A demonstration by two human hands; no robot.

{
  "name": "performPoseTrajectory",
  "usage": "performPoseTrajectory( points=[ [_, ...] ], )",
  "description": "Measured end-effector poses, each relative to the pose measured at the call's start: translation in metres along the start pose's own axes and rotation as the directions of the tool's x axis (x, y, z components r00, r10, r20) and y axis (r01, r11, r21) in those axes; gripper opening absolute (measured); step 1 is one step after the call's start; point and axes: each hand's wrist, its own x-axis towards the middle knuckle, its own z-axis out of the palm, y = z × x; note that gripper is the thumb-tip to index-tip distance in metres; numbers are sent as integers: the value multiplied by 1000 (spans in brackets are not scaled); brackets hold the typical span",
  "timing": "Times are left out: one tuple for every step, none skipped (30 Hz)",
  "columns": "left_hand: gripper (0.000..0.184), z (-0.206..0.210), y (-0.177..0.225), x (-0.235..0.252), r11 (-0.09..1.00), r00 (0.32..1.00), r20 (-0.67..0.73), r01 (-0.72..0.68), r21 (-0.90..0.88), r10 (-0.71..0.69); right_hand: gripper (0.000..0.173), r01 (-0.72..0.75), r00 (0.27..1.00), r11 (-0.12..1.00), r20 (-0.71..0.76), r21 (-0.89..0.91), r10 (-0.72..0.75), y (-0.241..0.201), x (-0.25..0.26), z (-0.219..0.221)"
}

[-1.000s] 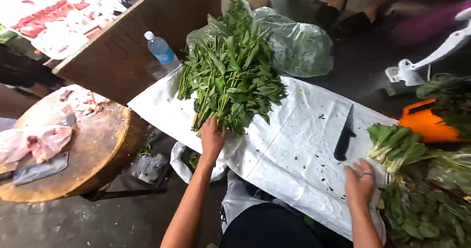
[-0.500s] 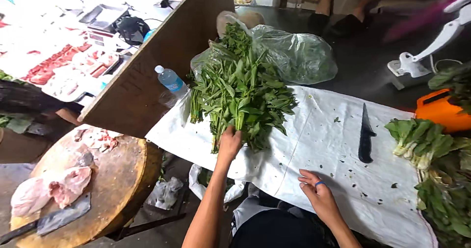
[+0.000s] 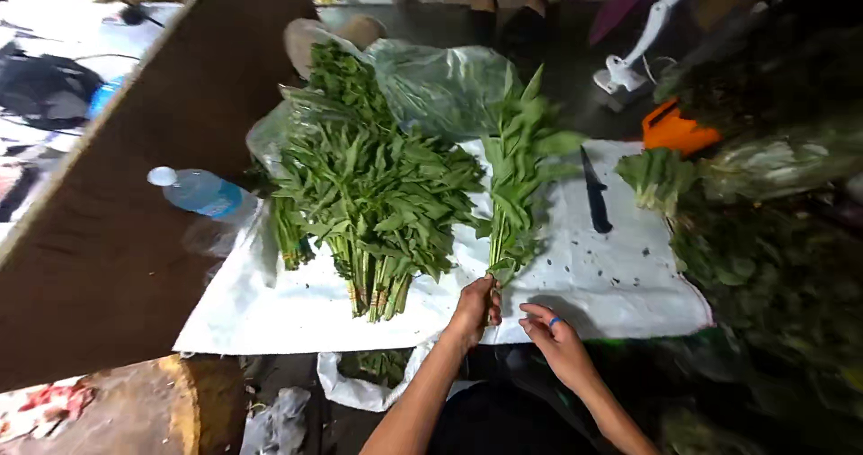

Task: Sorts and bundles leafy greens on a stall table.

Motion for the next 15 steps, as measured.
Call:
performPoseTrajectory(
  points=[
    [35,-3,-14,8,998,998,10,61,-18,-61,40,-47,999,999,-24,3,47,6,-7,1],
    [30,-3,-24,11,995,996,35,89,-38,-88,39,-77,996,997,-50,17,78,11,-14,1],
    [26,-3,-32,10,996,996,56,77,-47,-74,37,-92,993,995,-70,37,94,13,-21,3],
    [21,-1,-37,6,1000,998,54,13,-26,-12,36,-85,992,995,-94,56,90,15,-27,4],
    [19,2,-39,1,994,994,22,-104,35,103,33,-60,990,995,-124,77,69,16,-31,7],
    [20,4,-40,-4,957,965,-25,-255,140,260,31,-23,987,995,-159,98,39,15,-34,10],
    [24,7,-39,-9,880,908,-46,-390,269,417,28,24,981,994,-192,109,-3,12,-35,11],
    [29,9,-37,-13,794,848,-41,-476,379,528,27,69,976,991,-212,110,-45,7,-36,11],
    [33,10,-34,-17,737,815,-22,-512,442,579,25,108,972,989,-218,105,-83,3,-35,10],
    [35,10,-31,-18,739,821,-6,-511,440,571,25,138,970,986,-213,91,-116,0,-32,8],
    [36,11,-31,-18,799,864,-1,-465,380,503,25,159,970,985,-199,69,-142,-2,-29,8],
    [38,10,-31,-16,890,925,-1,-366,273,380,25,180,969,983,-179,37,-170,-1,-24,8],
    [43,8,-31,-14,961,972,9,-233,149,234,25,203,967,979,-159,0,-200,1,-17,8],
    [44,6,-33,-12,992,993,36,-115,58,113,25,222,965,974,-135,-44,-226,5,-9,7],
    [43,6,-36,-10,999,998,59,-36,10,35,25,236,963,968,-112,-89,-245,8,-2,6]
  ],
)
